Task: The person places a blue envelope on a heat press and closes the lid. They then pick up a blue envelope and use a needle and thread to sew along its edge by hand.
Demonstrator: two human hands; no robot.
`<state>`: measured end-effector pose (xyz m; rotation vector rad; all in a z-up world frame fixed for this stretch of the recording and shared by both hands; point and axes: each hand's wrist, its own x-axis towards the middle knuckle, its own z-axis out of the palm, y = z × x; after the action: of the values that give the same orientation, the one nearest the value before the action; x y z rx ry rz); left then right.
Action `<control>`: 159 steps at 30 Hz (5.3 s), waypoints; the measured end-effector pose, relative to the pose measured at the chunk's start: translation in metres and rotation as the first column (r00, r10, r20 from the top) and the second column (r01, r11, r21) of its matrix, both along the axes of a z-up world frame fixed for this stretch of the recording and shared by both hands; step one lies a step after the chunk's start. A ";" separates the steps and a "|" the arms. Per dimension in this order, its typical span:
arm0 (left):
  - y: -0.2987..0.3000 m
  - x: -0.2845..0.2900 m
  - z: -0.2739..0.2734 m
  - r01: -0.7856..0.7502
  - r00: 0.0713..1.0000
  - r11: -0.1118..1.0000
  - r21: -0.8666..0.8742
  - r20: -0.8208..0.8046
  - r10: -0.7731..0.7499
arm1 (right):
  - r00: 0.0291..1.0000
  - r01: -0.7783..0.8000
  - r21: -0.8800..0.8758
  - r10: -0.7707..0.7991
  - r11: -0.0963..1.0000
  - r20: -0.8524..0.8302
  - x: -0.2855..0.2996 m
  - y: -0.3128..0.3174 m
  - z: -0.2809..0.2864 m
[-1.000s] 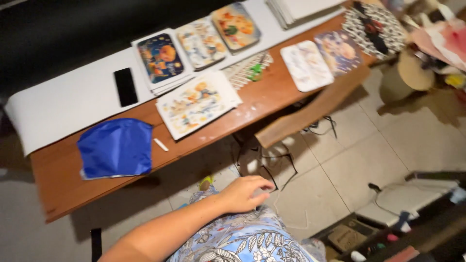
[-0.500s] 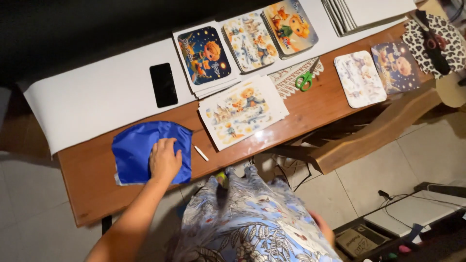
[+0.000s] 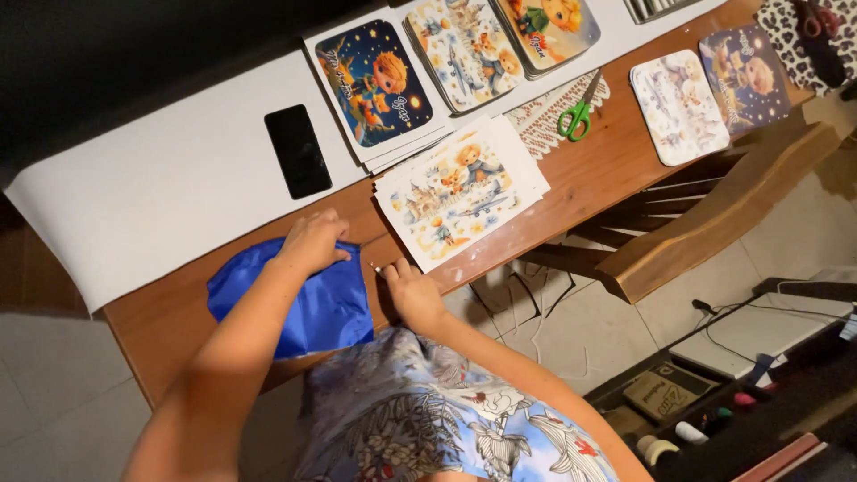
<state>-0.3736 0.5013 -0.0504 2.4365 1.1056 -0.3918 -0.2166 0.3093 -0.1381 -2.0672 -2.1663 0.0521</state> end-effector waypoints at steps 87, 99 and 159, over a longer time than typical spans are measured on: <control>-0.301 0.198 0.307 0.289 0.507 0.632 -0.719 0.675 0.536 | 0.503 0.850 0.424 -0.242 0.312 -0.830 0.106 -0.322 0.354; -0.320 0.190 0.312 0.369 0.527 0.630 -0.684 0.712 0.464 | 0.788 0.608 0.701 -0.395 0.374 -0.473 0.095 -0.279 0.388; -0.296 0.156 0.301 0.633 -0.030 0.768 0.096 0.995 -0.100 | 0.968 0.252 0.714 -0.172 0.653 -0.184 0.090 -0.330 0.384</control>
<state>-0.2174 0.2049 0.2504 1.7686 -0.3500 0.8272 -0.1263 -0.0209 0.2455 -1.7338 -1.4754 -0.6305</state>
